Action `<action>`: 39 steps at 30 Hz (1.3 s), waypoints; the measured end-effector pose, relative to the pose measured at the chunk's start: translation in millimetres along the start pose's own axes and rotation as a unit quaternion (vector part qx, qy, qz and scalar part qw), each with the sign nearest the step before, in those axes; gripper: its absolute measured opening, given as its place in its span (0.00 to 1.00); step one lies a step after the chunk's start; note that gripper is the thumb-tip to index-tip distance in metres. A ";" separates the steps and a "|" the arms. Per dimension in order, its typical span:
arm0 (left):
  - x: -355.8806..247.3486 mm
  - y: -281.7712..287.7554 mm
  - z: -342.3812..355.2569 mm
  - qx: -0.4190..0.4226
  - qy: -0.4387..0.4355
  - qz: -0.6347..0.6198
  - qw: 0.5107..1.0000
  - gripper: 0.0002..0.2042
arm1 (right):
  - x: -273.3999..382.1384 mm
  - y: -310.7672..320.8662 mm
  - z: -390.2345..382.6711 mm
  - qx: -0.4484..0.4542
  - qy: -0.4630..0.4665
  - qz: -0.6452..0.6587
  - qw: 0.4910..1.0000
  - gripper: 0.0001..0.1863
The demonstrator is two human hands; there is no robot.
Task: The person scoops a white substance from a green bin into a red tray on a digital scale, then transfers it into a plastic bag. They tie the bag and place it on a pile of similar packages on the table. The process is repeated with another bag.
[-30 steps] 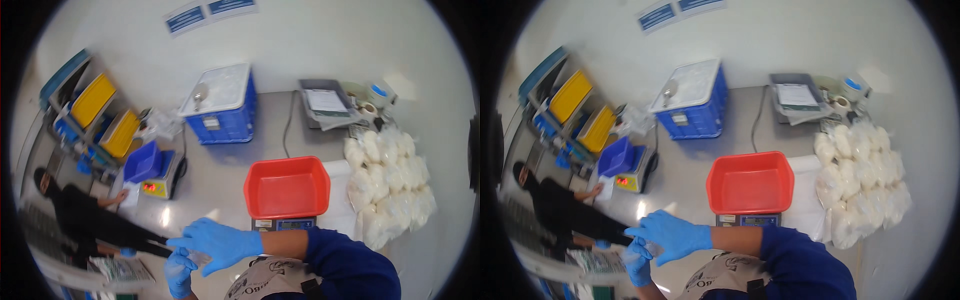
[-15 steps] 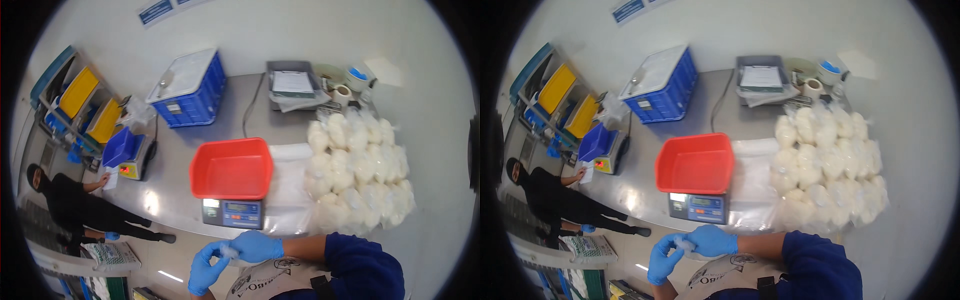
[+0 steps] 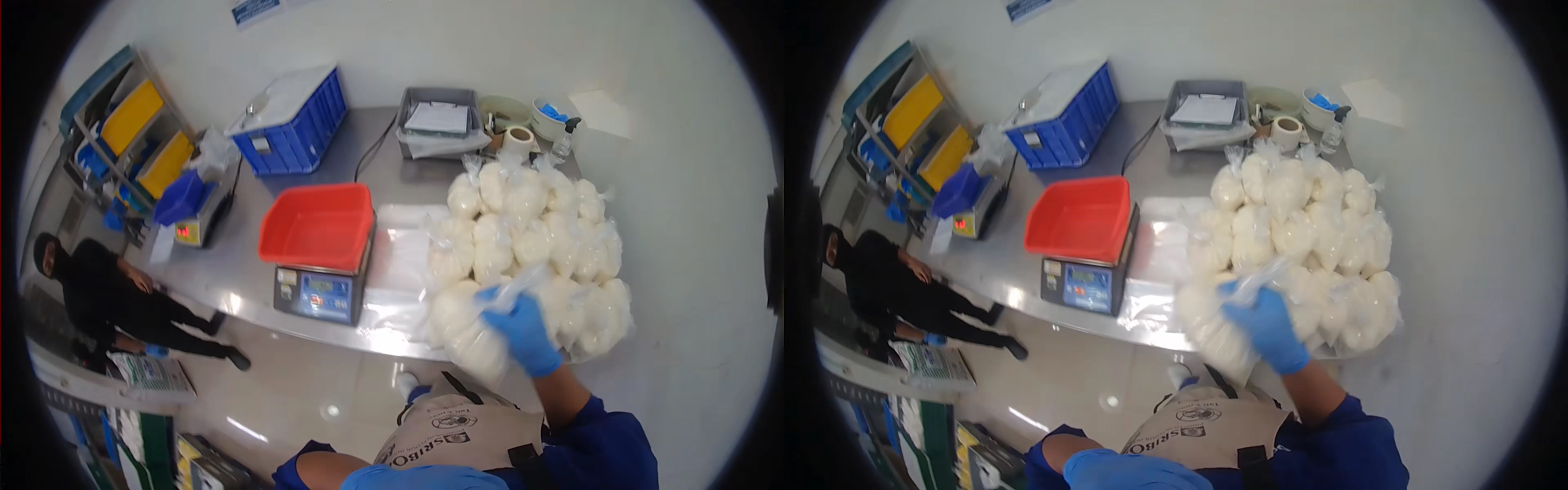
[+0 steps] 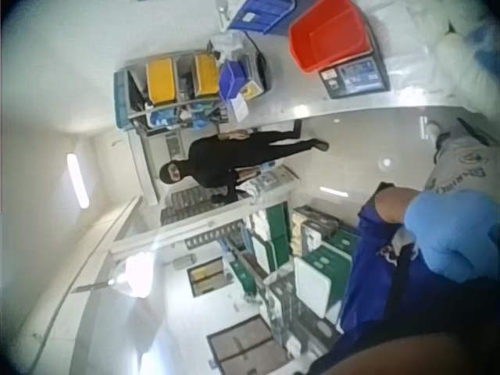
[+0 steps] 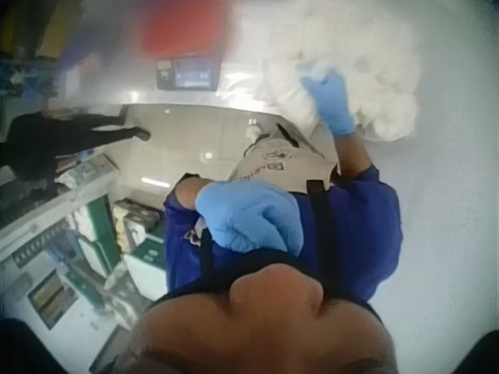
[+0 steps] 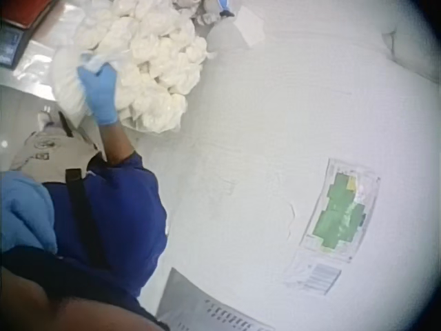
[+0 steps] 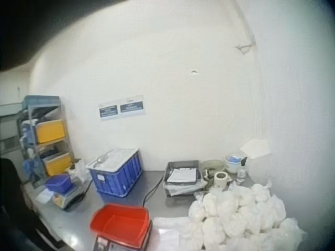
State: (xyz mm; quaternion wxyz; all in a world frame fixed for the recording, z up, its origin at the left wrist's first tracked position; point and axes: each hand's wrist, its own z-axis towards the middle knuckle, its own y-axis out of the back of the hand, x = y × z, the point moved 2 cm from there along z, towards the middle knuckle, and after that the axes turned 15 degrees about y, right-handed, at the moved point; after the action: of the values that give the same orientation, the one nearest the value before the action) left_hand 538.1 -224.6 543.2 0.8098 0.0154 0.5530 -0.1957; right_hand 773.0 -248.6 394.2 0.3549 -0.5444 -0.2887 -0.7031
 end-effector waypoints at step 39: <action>311.5 108.0 223.2 -0.720 0.255 0.302 0.570 0.04 | 214.5 351.1 149.1 0.271 0.507 0.241 0.782 0.07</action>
State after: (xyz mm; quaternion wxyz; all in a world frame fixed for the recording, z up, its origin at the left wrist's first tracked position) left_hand 869.9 -272.2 328.3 0.3910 -0.3580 0.6579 0.5349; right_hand 1108.9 -374.2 645.2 0.7407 -0.0429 -0.1052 -0.6622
